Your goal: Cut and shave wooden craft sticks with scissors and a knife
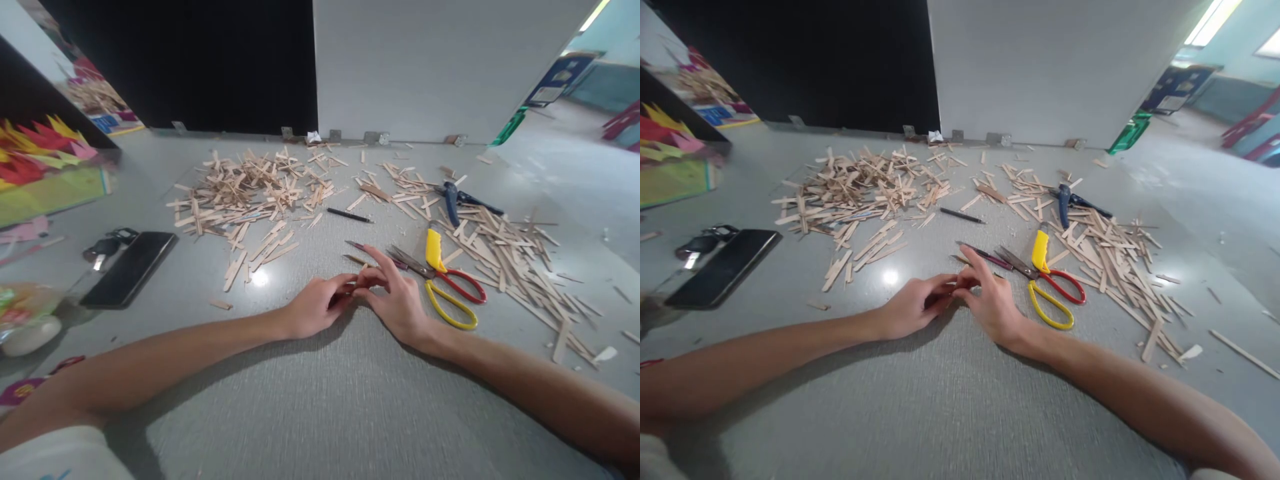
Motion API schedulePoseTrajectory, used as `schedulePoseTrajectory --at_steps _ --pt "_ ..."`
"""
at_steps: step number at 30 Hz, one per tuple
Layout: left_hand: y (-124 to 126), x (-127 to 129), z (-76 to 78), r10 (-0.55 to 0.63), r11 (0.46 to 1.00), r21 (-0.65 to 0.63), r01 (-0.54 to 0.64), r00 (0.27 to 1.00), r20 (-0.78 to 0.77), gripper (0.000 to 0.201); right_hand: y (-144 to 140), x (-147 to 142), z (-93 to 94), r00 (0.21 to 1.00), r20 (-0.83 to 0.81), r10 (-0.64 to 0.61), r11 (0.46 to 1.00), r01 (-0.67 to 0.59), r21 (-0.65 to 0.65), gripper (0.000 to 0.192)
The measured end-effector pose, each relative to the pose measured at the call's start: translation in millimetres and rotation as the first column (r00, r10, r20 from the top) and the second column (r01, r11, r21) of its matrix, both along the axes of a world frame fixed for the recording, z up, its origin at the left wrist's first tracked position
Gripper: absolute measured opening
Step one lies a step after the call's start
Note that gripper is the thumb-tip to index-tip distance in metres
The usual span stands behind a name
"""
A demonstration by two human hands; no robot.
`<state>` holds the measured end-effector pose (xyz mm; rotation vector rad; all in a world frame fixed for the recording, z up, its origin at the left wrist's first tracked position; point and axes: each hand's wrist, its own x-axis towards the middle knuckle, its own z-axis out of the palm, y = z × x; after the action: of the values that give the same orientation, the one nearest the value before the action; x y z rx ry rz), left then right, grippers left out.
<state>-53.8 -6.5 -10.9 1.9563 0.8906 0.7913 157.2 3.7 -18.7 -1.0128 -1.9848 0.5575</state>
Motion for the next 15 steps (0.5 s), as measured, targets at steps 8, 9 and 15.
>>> schedulePoseTrajectory --at_steps 8,9,15 --pt "-0.6 0.2 0.6 0.027 0.999 -0.045 -0.028 1.000 -0.010 0.031 -2.8 -1.9 0.4 0.997 -0.080 0.020 0.999 -0.024 -0.038 0.080" --pt "-0.6 0.2 0.8 0.029 0.999 -0.045 -0.029 1.000 0.002 0.032 -2.9 -1.9 0.0 0.995 -0.094 0.026 0.999 -0.028 -0.019 0.081" --pt "-0.2 0.4 0.7 0.037 0.999 -0.034 -0.036 0.999 0.021 0.038 -5.2 -2.7 -1.2 0.996 -0.083 0.031 0.997 -0.025 0.075 0.084"
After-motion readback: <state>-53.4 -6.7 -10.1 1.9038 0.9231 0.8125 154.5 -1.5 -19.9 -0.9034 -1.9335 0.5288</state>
